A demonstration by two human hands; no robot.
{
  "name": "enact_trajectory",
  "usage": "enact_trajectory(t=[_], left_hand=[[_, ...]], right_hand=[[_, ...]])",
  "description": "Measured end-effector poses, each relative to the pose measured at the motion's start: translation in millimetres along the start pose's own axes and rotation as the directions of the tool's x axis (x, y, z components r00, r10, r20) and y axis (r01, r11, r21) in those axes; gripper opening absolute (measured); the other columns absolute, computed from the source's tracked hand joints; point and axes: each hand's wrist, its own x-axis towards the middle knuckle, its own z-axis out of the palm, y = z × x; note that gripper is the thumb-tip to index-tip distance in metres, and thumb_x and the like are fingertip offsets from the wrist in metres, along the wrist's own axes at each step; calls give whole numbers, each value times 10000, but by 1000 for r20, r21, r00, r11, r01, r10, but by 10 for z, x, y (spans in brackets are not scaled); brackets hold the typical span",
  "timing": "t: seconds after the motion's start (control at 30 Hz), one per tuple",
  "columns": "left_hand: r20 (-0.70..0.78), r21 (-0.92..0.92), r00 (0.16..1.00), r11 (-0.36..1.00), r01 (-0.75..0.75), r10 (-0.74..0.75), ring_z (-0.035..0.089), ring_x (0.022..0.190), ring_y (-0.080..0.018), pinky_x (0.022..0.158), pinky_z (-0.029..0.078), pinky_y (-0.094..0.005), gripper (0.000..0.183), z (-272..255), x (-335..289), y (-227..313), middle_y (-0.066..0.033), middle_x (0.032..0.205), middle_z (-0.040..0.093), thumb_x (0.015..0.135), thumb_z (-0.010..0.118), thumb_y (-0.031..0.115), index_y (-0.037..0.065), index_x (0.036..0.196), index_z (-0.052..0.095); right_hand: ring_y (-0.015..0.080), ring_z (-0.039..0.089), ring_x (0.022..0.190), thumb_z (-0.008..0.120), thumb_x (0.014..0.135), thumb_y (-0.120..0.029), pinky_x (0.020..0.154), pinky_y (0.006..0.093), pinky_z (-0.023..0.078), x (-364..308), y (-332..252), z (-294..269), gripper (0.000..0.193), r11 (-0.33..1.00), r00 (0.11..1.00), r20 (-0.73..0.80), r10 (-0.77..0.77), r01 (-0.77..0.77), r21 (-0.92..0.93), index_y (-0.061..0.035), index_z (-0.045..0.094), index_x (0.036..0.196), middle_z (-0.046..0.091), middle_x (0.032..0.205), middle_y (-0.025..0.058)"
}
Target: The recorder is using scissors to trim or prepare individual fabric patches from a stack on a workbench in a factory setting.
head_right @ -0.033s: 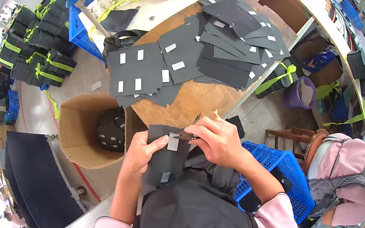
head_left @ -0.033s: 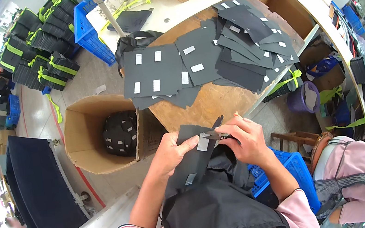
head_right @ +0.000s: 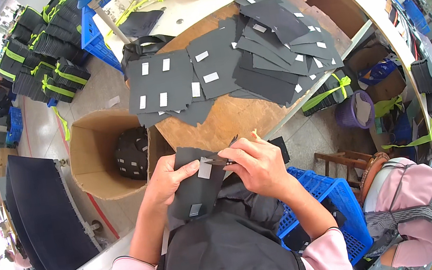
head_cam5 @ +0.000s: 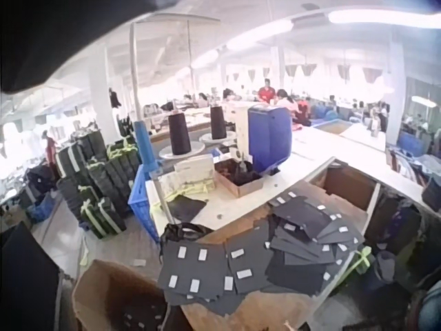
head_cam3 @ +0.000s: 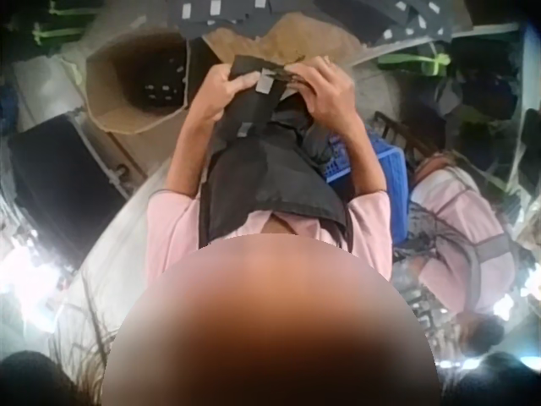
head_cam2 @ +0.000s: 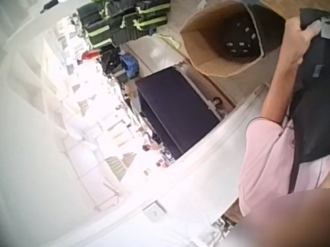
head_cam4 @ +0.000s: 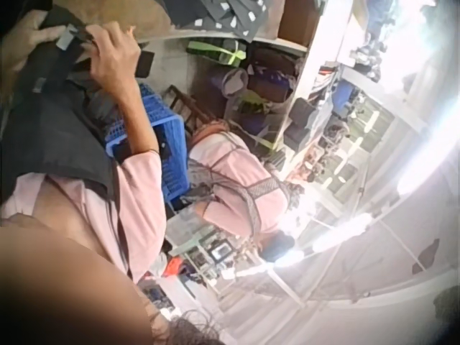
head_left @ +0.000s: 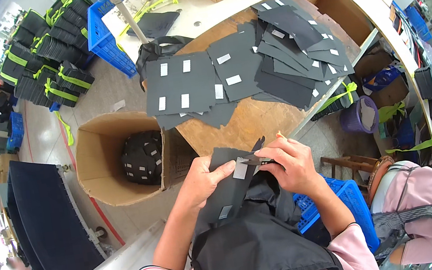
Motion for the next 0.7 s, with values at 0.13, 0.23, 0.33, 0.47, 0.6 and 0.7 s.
enact_trajectory(t=[0.13,0.23,0.33,0.47,0.6,0.7], left_hand=[[30,-6,999,1000,28,-27,519,643,-46,564,423,-209,175,-12,19,-1,5,755,608,840,636,141,-27,891,645],[33,26,999,999,34,-35,519,644,-46,568,424,-206,179,-30,11,0,6,761,609,841,635,142,-30,893,643],[22,8,999,999,41,-41,514,637,-44,564,422,-205,177,-13,15,-3,9,754,606,839,635,140,-30,891,643],[26,38,999,999,29,-30,518,653,-48,578,426,-206,183,-10,19,-20,3,771,609,837,636,137,-33,905,639],[38,38,999,999,20,-21,534,702,-58,625,443,-218,198,0,14,-28,-17,815,620,839,631,131,-36,946,629],[39,59,999,998,31,-33,542,721,-65,648,452,-225,204,-11,21,-8,-27,834,626,841,626,126,-38,961,625]], right_hand=[[186,574,616,720,634,-99,548,310,430,18,21,-46,314,999,999,27,-48,48,-19,-100,621,932,567,762,22],[176,565,590,718,622,-97,541,302,424,24,25,-57,309,996,997,43,-71,73,-44,-100,625,917,564,759,14],[166,555,568,711,621,-96,527,290,414,24,35,-66,291,993,994,51,-98,102,-65,-103,629,900,561,757,4],[159,550,558,697,645,-94,510,275,403,19,32,-78,252,991,992,72,-102,108,-80,-105,632,889,561,754,-5],[164,553,566,708,639,-93,516,284,417,-23,-5,-87,263,992,993,100,-70,79,-97,-102,631,889,567,755,-5],[179,557,582,722,624,-88,519,290,424,-116,-36,-85,294,1000,1000,28,7,-6,-22,-93,626,902,571,757,11]])
